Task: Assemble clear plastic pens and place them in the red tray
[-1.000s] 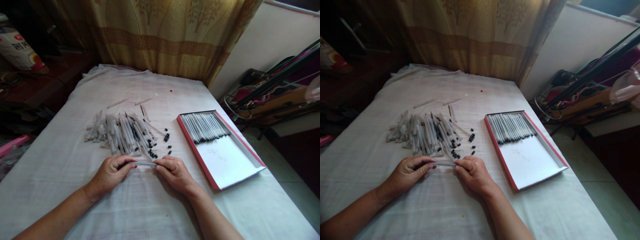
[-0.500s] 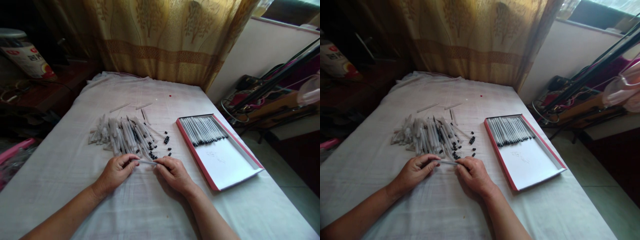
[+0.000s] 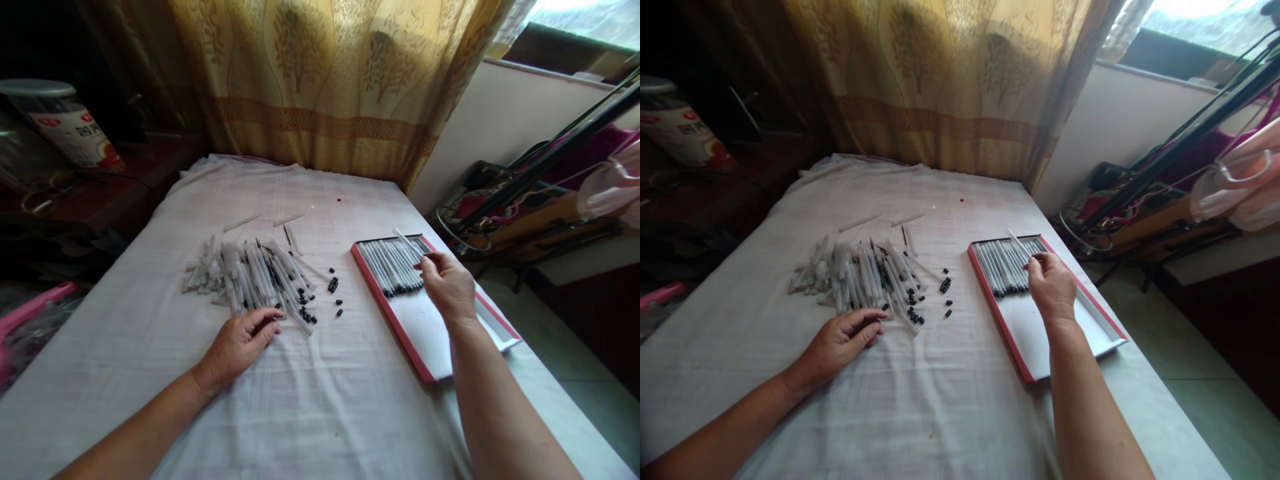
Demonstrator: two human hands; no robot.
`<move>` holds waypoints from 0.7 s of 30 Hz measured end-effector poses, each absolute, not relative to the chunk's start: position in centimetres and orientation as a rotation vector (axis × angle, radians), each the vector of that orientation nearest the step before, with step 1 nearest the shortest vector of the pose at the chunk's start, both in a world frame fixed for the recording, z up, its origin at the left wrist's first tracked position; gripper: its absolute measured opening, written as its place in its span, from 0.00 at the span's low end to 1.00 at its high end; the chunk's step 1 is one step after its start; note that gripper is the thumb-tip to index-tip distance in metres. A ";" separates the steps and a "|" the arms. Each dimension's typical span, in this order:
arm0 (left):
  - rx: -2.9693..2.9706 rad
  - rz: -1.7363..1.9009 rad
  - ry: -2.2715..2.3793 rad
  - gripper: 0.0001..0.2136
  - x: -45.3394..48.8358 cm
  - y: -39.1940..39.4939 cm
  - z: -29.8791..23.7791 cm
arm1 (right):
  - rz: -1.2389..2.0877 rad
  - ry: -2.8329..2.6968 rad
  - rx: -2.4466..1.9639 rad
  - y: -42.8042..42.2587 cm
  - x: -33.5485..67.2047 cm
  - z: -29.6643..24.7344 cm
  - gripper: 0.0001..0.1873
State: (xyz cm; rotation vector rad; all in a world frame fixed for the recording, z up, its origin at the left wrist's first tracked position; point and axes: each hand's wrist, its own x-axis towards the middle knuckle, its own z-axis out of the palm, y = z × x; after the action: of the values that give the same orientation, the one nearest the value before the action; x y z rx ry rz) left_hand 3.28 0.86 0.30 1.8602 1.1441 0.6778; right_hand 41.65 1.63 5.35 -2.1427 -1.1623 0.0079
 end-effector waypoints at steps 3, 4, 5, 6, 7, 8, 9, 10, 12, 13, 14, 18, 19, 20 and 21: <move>1.885 0.678 1.149 0.13 3.3 0.9 0.4 | -0.009 -1.195 -2.354 3.2 43.0 4.3 0.13; 1.890 0.681 1.150 0.13 3.3 0.9 0.5 | -0.004 -1.222 -2.385 3.5 43.0 3.9 0.14; 1.896 0.683 1.149 0.13 3.4 0.9 0.5 | -0.004 -1.245 -2.407 3.6 42.9 3.4 0.15; 1.903 0.685 1.149 0.13 3.4 0.9 0.5 | -0.012 -1.265 -2.426 3.6 42.7 3.0 0.16; 1.911 0.685 1.149 0.13 3.4 0.9 0.5 | -0.027 -1.281 -2.445 3.6 42.5 2.7 0.17; 1.918 0.686 1.147 0.13 3.4 0.9 0.4 | -0.042 -1.293 -2.465 3.5 42.3 2.5 0.17; 1.922 0.691 1.146 0.13 3.4 0.9 0.4 | -0.057 -1.302 -2.483 3.5 42.2 2.3 0.17; 1.924 0.694 1.143 0.13 3.5 1.0 0.3 | -0.069 -1.311 -2.496 3.4 42.1 2.3 0.17; 1.921 0.703 1.139 0.13 3.5 1.0 0.3 | -0.085 -1.336 -2.511 3.4 42.0 2.2 0.16; 1.920 0.706 1.137 0.13 3.5 1.0 0.3 | -0.092 -1.351 -2.517 3.4 42.1 2.2 0.16; 1.920 0.709 1.135 0.13 3.5 1.1 0.3 | -0.100 -1.368 -2.521 3.5 42.1 2.2 0.16; 1.922 0.719 1.134 0.13 3.6 1.1 0.4 | -0.126 -1.430 -2.537 3.6 42.0 2.1 0.17; 1.921 0.723 1.134 0.13 3.6 1.0 0.4 | -0.128 -1.442 -2.546 3.6 42.0 2.2 0.17; 1.919 0.725 1.133 0.13 3.6 1.0 0.4 | -0.130 -1.451 -2.556 3.6 41.9 2.2 0.17; 1.917 0.727 1.132 0.13 3.6 1.0 0.4 | -0.137 -1.461 -2.563 3.6 41.8 2.3 0.18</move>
State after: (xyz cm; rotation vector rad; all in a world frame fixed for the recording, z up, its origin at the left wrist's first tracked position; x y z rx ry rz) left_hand 3.63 1.03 0.35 1.9165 1.1322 0.7274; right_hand 41.81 3.59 2.34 -2.5627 -1.4609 -0.1373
